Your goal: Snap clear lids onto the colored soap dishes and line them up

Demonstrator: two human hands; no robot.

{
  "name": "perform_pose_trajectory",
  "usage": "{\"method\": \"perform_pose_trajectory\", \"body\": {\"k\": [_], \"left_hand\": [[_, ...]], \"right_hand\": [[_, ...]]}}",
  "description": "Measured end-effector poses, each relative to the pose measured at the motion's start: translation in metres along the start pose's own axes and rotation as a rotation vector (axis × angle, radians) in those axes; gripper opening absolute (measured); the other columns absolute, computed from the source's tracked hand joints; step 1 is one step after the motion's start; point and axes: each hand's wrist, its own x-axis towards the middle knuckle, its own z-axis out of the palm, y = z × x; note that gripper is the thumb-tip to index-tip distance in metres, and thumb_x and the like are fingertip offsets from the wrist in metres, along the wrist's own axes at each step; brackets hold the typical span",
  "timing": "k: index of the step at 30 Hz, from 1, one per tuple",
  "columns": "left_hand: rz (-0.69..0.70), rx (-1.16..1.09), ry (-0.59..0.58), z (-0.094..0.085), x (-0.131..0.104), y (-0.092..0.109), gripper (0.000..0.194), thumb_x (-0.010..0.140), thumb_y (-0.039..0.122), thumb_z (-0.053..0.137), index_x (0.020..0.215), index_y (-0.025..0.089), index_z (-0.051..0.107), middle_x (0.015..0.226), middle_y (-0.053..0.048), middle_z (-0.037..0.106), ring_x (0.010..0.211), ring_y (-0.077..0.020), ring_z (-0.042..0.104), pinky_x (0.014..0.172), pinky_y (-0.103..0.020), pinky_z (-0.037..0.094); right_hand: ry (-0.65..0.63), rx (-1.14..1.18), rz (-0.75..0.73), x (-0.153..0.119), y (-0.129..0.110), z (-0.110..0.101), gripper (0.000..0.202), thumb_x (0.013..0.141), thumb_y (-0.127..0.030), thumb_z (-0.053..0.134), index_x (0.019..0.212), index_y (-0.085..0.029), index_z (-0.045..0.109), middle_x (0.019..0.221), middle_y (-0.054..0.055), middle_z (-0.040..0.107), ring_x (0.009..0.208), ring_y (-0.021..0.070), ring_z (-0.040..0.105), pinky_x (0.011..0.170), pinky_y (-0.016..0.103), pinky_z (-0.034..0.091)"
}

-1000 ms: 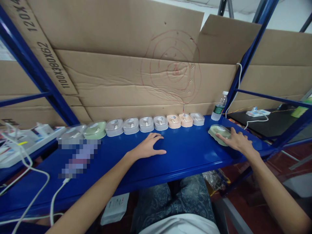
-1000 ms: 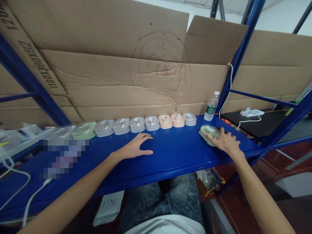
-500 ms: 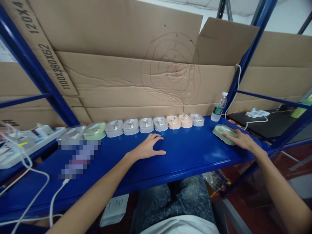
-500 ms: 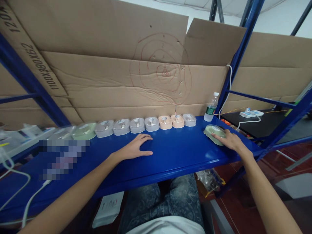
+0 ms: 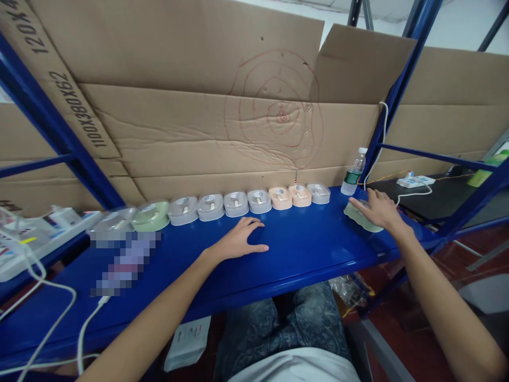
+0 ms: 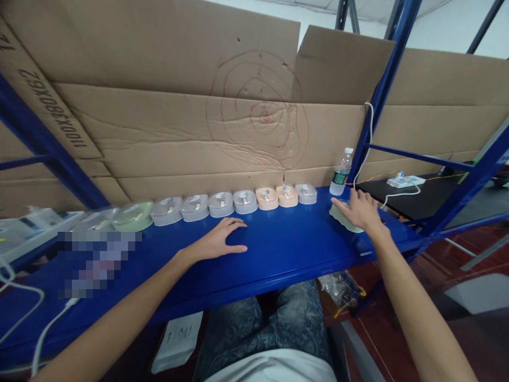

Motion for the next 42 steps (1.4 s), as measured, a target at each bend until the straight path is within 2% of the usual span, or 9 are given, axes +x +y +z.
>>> {"method": "perform_pose_trajectory", "body": {"k": [5, 9, 13, 17, 24, 30, 34, 37, 42], "left_hand": [[-0.015, 0.005, -0.017, -0.001, 0.0, 0.003, 0.077, 0.086, 0.076, 0.076, 0.145, 0.027, 0.063, 0.154, -0.012, 0.054, 0.147, -0.0376, 0.047, 0.126, -0.054, 0.039], [-0.012, 0.015, -0.03, -0.001, -0.002, 0.003, 0.078, 0.087, 0.076, 0.074, 0.146, 0.027, 0.062, 0.156, -0.013, 0.053, 0.149, -0.0372, 0.045, 0.127, -0.053, 0.038], [-0.01, 0.02, -0.026, 0.0, -0.002, 0.002, 0.079, 0.088, 0.076, 0.074, 0.148, 0.026, 0.061, 0.157, -0.013, 0.052, 0.149, -0.0372, 0.045, 0.127, -0.052, 0.038], [-0.015, 0.03, -0.037, -0.001, -0.002, 0.003, 0.08, 0.088, 0.075, 0.075, 0.148, 0.025, 0.061, 0.157, -0.014, 0.052, 0.149, -0.0376, 0.045, 0.127, -0.053, 0.038], [-0.002, 0.032, -0.03, -0.003, -0.001, 0.003, 0.076, 0.089, 0.071, 0.077, 0.146, 0.023, 0.062, 0.154, -0.014, 0.055, 0.147, -0.0364, 0.048, 0.125, -0.051, 0.039], [-0.001, -0.016, 0.032, -0.003, 0.001, -0.002, 0.077, 0.09, 0.07, 0.075, 0.149, 0.024, 0.058, 0.153, -0.013, 0.059, 0.146, -0.0377, 0.05, 0.124, -0.054, 0.04], [-0.037, -0.042, 0.094, -0.001, 0.001, -0.001, 0.098, 0.084, 0.071, 0.081, 0.161, 0.024, 0.044, 0.165, -0.016, 0.048, 0.152, -0.0408, 0.045, 0.126, -0.057, 0.038], [-0.004, -0.066, 0.119, 0.0, 0.001, -0.002, 0.114, 0.076, 0.069, 0.088, 0.166, 0.025, 0.035, 0.171, -0.017, 0.041, 0.156, -0.0419, 0.04, 0.128, -0.059, 0.034], [0.062, -0.095, 0.139, 0.002, 0.002, -0.001, 0.099, 0.074, 0.063, 0.091, 0.156, 0.024, 0.05, 0.153, -0.016, 0.059, 0.141, -0.0414, 0.057, 0.119, -0.058, 0.044]], "right_hand": [[-0.073, -0.011, -0.237, 0.03, -0.085, 0.019, 0.092, 0.104, -0.064, 0.044, 0.168, 0.0, 0.025, 0.173, 0.032, 0.028, 0.161, 0.0459, 0.027, 0.128, 0.057, 0.029], [-0.109, -0.025, -0.304, 0.034, -0.123, 0.037, 0.082, 0.102, -0.05, 0.052, 0.168, -0.008, 0.028, 0.177, 0.022, 0.029, 0.161, 0.0443, 0.029, 0.128, 0.057, 0.03], [-0.064, -0.048, -0.298, 0.024, -0.129, 0.039, 0.066, 0.102, -0.043, 0.053, 0.157, -0.008, 0.042, 0.168, 0.025, 0.043, 0.156, 0.0417, 0.037, 0.126, 0.053, 0.033], [0.004, -0.085, -0.241, 0.011, -0.129, 0.027, 0.051, 0.103, -0.046, 0.054, 0.136, -0.007, 0.054, 0.14, 0.031, 0.061, 0.138, 0.0432, 0.051, 0.113, 0.055, 0.043], [0.053, -0.119, -0.233, -0.034, -0.125, 0.011, 0.03, 0.098, -0.029, 0.058, 0.122, -0.011, 0.053, 0.122, 0.028, 0.065, 0.113, 0.0406, 0.063, 0.094, 0.05, 0.051], [0.045, 0.084, -0.522, -0.07, -0.139, -0.004, 0.03, 0.094, -0.022, 0.06, 0.122, -0.013, 0.053, 0.122, 0.023, 0.063, 0.114, 0.0394, 0.065, 0.103, 0.053, 0.053], [-0.005, 0.397, -0.807, -0.081, -0.17, -0.012, 0.046, 0.094, -0.023, 0.062, 0.138, -0.019, 0.049, 0.141, 0.019, 0.058, 0.131, 0.0378, 0.061, 0.113, 0.055, 0.052], [-0.064, 0.603, -0.929, -0.085, -0.199, -0.014, 0.053, 0.092, -0.024, 0.067, 0.141, -0.02, 0.049, 0.15, 0.018, 0.056, 0.144, 0.037, 0.054, 0.12, 0.055, 0.048], [-0.123, 0.846, -0.981, -0.083, -0.234, -0.007, 0.055, 0.091, -0.044, 0.08, 0.135, -0.023, 0.057, 0.151, 0.016, 0.055, 0.147, 0.0344, 0.052, 0.121, 0.052, 0.049]]}}
